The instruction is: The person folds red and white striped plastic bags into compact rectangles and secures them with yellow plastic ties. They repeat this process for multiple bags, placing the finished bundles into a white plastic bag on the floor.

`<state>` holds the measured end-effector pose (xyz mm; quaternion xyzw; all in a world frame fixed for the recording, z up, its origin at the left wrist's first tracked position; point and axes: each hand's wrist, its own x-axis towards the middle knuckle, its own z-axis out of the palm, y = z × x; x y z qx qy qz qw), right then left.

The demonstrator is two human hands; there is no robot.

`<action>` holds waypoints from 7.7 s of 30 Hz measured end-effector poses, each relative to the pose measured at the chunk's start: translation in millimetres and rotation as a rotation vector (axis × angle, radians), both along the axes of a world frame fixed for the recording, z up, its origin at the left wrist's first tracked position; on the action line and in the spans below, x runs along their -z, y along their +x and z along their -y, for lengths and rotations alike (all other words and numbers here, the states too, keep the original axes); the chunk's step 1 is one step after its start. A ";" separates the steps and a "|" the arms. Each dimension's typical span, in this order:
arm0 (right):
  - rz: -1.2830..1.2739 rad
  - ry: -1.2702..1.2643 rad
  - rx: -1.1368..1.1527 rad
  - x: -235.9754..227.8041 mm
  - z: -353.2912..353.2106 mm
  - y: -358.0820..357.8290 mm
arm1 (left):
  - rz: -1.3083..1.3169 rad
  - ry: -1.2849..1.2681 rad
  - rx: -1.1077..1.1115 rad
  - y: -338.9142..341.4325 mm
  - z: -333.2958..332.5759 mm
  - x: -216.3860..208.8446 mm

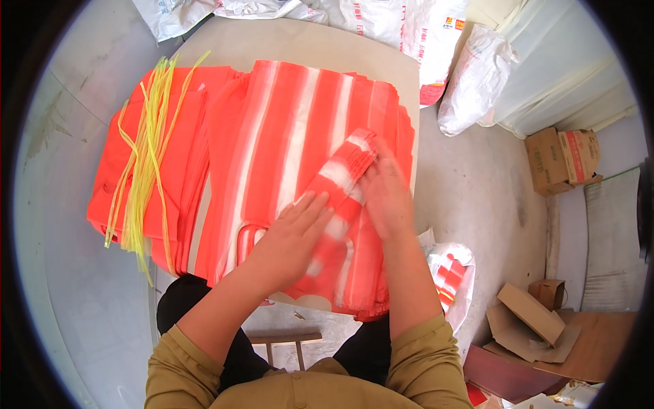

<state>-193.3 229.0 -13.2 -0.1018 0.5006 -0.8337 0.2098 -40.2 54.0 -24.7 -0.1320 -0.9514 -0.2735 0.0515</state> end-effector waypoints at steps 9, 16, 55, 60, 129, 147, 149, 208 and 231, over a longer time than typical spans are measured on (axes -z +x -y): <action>-0.421 0.792 -0.120 -27.1 -0.9 23.3 | 0.004 -0.009 -0.017 0.1 -0.8 0.7; -0.747 0.785 -0.017 -8.0 -0.5 16.5 | 0.019 -0.006 -0.019 -0.4 -2.7 -1.5; -1.213 1.338 0.007 23.1 -14.5 -18.3 | 0.201 -0.143 0.112 7.9 -1.0 -14.7; -1.190 1.342 0.003 29.6 -11.3 -18.4 | 0.293 -0.165 0.144 16.4 -0.4 -29.9; -0.463 1.059 0.014 -6.1 -24.1 31.2 | -0.138 0.358 -0.098 20.6 -65.5 -4.7; -0.198 0.695 0.044 -21.0 -28.3 32.6 | 0.008 -0.084 -0.866 33.4 110.8 -26.0; -0.107 0.634 0.024 -22.5 -26.8 34.8 | -0.015 -0.216 -1.007 51.2 155.0 -12.7; -0.685 1.382 -0.185 -37.8 -125.0 15.1 | 0.360 1.112 -0.588 -43.3 -69.7 -15.6; -0.807 1.636 -0.024 -29.2 -136.7 9.3 | 0.049 0.042 -0.418 -54.1 -23.3 -19.6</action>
